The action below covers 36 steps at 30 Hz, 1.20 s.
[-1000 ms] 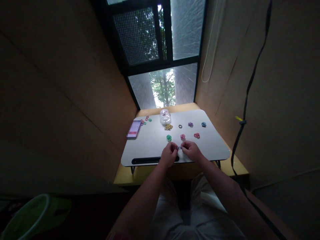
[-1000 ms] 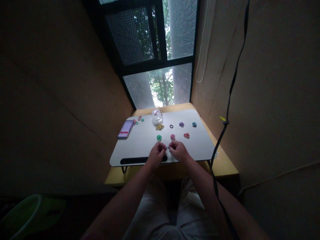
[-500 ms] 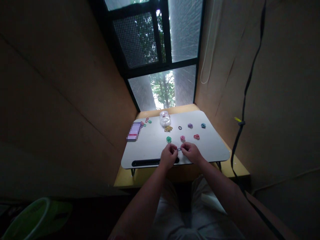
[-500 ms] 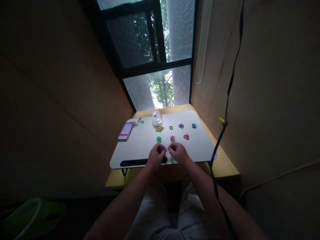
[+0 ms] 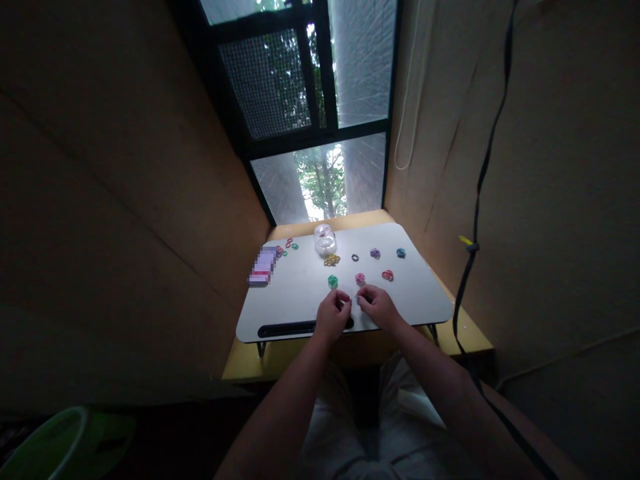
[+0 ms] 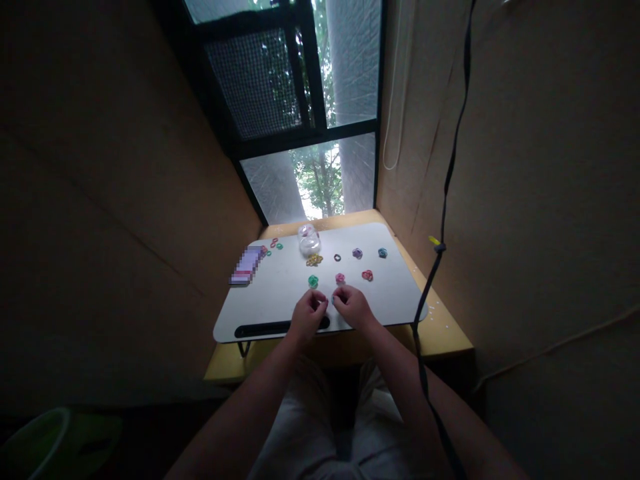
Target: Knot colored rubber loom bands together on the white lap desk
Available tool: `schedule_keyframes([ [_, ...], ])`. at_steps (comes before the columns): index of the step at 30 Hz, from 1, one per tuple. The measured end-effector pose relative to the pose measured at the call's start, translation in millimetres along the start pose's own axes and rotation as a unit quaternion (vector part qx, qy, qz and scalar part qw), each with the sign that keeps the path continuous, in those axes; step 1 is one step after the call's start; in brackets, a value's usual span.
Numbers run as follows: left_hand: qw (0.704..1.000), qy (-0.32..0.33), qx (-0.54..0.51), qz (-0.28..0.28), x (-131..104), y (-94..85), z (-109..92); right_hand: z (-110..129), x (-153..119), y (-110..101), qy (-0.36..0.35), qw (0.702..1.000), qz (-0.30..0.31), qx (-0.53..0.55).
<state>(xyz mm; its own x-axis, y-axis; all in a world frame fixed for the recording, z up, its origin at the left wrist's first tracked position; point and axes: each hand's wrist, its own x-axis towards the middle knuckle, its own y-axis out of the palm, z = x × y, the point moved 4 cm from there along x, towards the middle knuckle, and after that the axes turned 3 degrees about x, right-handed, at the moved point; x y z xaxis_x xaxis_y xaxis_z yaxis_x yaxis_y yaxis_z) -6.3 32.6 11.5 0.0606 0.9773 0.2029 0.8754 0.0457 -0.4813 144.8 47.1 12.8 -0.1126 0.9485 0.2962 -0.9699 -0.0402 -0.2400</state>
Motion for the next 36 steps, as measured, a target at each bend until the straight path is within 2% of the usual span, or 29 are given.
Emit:
schedule_keyframes([
  [4, 1.000, 0.000, 0.010, 0.009, -0.3, -0.9, -2.0, 0.9, -2.7, -4.3, -0.001, 1.000, -0.014, 0.011],
  [7, 1.000, 0.001, 0.021, 0.012, -0.6, -1.0, -3.7, -3.3, -4.2, -19.3, 0.009, 1.000, -0.027, 0.008],
  [9, 1.000, -0.001, 0.026, 0.011, -1.1, -0.8, -4.6, -8.0, -3.9, -36.7, 0.017, 0.999, -0.042, 0.008],
  [14, 0.999, 0.002, 0.034, 0.022, -4.0, 1.0, -6.2, -24.5, 1.2, -93.0, 0.070, 0.988, -0.137, -0.030],
  [17, 0.999, 0.001, 0.037, 0.027, -5.3, 1.1, -6.6, -32.2, 6.8, -112.9, 0.087, 0.984, -0.142, -0.063],
  [22, 0.999, -0.002, 0.032, 0.037, -6.9, 0.4, -7.8, -38.5, 14.3, -116.1, 0.106, 0.987, -0.100, -0.062],
  [29, 0.998, 0.000, 0.033, 0.056, -8.8, 0.3, -12.0, -30.8, 18.4, -115.9, 0.103, 0.983, -0.124, -0.082],
  [36, 0.997, 0.005, 0.034, 0.064, -8.7, -1.1, -15.2, -33.3, 27.4, -125.0, 0.150, 0.977, -0.149, -0.008],
])
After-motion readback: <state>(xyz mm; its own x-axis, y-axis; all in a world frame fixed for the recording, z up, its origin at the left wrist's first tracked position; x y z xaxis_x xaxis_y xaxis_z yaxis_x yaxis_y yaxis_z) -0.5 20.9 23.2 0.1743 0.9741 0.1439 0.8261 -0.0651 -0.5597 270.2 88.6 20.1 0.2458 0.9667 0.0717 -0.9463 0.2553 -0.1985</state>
